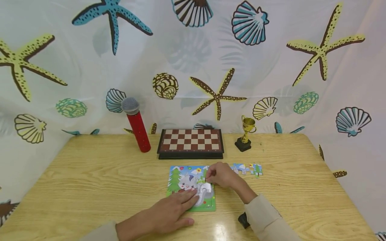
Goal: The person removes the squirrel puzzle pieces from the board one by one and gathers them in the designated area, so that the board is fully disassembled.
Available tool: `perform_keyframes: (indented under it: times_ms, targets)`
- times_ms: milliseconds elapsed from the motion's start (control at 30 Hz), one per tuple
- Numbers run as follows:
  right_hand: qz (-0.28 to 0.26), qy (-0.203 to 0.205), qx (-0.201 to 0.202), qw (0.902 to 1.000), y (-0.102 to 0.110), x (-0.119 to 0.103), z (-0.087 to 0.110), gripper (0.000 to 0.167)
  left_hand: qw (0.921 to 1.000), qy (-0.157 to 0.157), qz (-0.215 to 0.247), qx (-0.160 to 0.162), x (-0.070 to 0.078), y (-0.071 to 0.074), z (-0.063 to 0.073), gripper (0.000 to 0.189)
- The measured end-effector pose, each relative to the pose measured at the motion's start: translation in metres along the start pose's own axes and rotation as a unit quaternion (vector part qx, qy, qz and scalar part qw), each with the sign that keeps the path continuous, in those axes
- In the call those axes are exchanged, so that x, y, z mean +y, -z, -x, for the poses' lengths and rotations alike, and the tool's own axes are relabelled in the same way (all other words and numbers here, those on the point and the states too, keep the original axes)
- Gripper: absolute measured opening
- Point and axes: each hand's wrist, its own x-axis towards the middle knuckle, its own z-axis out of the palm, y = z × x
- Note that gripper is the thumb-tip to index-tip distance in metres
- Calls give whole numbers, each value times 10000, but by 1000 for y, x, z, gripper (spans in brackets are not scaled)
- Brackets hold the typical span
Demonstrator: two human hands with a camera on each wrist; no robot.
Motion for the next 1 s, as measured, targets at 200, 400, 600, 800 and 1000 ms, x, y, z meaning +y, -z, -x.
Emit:
perform_keyframes:
  times_ms: [200,400,600,800,1000]
  targets:
    - [-102,157,-122,9998,4,3,2,6,10000,-33,-51,-13,0,-1,0,67]
    - [-355,404,-313,9981,10,7,5,7,10000,-11,-8,-15,0,0,-1,66]
    - [-542,519,-292,9967,18,11,11,8,9998,97,102,-120,1,1,-2,66]
    - [-507,596,-182,9968,28,14,20,10,10000,65,37,-53,0,0,-2,66]
    - [-534,467,-154,9974,40,21,32,11,10000,44,23,-15,0,0,-3,65]
